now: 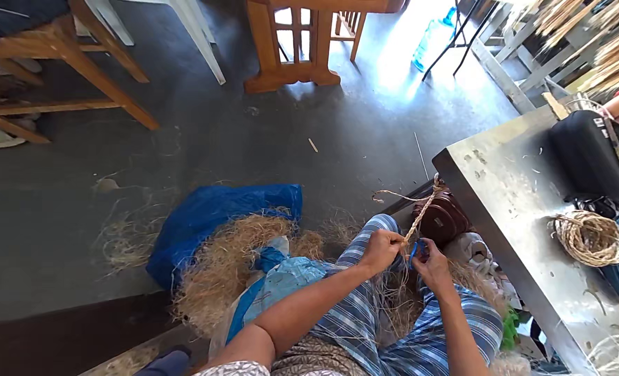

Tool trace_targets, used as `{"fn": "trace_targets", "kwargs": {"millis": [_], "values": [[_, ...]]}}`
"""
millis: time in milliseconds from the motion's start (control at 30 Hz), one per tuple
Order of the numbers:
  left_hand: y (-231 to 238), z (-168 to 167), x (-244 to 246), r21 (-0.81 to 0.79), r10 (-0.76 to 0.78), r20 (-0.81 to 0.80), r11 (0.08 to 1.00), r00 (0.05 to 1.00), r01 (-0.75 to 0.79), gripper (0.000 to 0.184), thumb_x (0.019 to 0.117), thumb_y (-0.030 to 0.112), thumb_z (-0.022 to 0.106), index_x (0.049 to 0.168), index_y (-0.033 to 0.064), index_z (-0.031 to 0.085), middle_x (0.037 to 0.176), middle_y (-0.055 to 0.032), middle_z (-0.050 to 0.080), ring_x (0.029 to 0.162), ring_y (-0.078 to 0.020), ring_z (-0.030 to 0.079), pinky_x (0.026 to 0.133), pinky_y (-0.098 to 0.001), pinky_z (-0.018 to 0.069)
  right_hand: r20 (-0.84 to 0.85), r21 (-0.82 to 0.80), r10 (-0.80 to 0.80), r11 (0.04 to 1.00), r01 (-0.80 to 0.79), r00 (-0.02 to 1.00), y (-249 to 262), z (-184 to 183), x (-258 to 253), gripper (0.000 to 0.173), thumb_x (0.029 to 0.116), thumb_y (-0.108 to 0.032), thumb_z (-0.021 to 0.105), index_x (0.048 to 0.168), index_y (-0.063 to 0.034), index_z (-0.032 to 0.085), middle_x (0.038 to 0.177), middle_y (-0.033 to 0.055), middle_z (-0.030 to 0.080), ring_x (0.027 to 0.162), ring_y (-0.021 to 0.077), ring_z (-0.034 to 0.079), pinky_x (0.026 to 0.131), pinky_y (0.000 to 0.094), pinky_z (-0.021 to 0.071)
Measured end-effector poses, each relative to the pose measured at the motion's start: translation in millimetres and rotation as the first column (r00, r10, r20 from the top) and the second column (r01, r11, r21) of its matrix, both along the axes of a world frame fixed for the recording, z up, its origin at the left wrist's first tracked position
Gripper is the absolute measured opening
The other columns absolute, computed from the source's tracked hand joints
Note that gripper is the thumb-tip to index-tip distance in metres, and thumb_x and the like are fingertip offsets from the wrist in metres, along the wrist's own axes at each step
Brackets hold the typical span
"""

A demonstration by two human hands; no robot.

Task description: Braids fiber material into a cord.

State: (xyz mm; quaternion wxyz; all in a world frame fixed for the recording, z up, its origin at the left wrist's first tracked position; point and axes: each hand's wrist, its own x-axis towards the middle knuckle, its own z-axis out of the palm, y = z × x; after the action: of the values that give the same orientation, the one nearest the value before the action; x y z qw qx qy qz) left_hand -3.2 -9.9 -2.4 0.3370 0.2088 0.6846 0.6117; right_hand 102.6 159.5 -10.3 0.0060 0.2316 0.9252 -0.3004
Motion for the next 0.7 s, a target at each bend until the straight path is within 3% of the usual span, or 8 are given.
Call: {"fn": "trace_targets", "kwargs": {"millis": [133, 433, 700], "values": [[2.2, 1.8, 3.6, 0.039, 0.026, 0.093, 0.999, 0.995, -0.03, 0.017, 0.0997, 0.005, 0.06, 0.103, -0.0038, 0.074, 0.088, -0.0074, 0.072, 0.079, -0.0055, 0.065, 0.08, -0.0252, 0.0532, 0.053, 0.026, -0.03, 0.999, 0.029, 0.998, -6.8, 3.4, -4.8, 0.057, 0.0885, -0.014, 0.074, 0.139, 0.0042, 0.055, 0.112, 0.0243, 0.07, 0.095, 0.0345, 0.07, 0.087, 0.0502, 0.0559], [6.0, -3.2, 8.4, 0.086, 0.051, 0.156, 0.994, 0.986, -0.065, 0.014, 0.0992, 0.005, 0.062, 0.098, -0.0027, 0.074, 0.083, -0.0028, 0.071, 0.074, -0.0023, 0.063, 0.076, -0.0226, 0.0525, -0.165, 0.011, -0.043, 0.999, 0.045, 0.985, -13.7, -6.5, -4.9, 0.053, 0.0874, -0.013, 0.073, 0.133, 0.0076, 0.057, 0.1, 0.0215, 0.071, 0.082, 0.0289, 0.07, 0.077, 0.0463, 0.058], [8.2, 1.1, 11.6, 0.091, 0.049, 0.157, 0.994, 0.986, -0.064, 0.015, 0.0993, 0.004, 0.061, 0.098, -0.0029, 0.074, 0.081, -0.0018, 0.07, 0.072, -0.001, 0.061, 0.075, -0.0212, 0.0513, -0.218, -0.103, -0.136, 0.988, 0.116, 0.966, -23.3, -7.0, -9.6, 0.047, 0.0932, -0.008, 0.068, 0.135, 0.01, 0.055, 0.102, 0.0208, 0.071, 0.087, 0.0251, 0.071, 0.082, 0.041, 0.0582]]}}
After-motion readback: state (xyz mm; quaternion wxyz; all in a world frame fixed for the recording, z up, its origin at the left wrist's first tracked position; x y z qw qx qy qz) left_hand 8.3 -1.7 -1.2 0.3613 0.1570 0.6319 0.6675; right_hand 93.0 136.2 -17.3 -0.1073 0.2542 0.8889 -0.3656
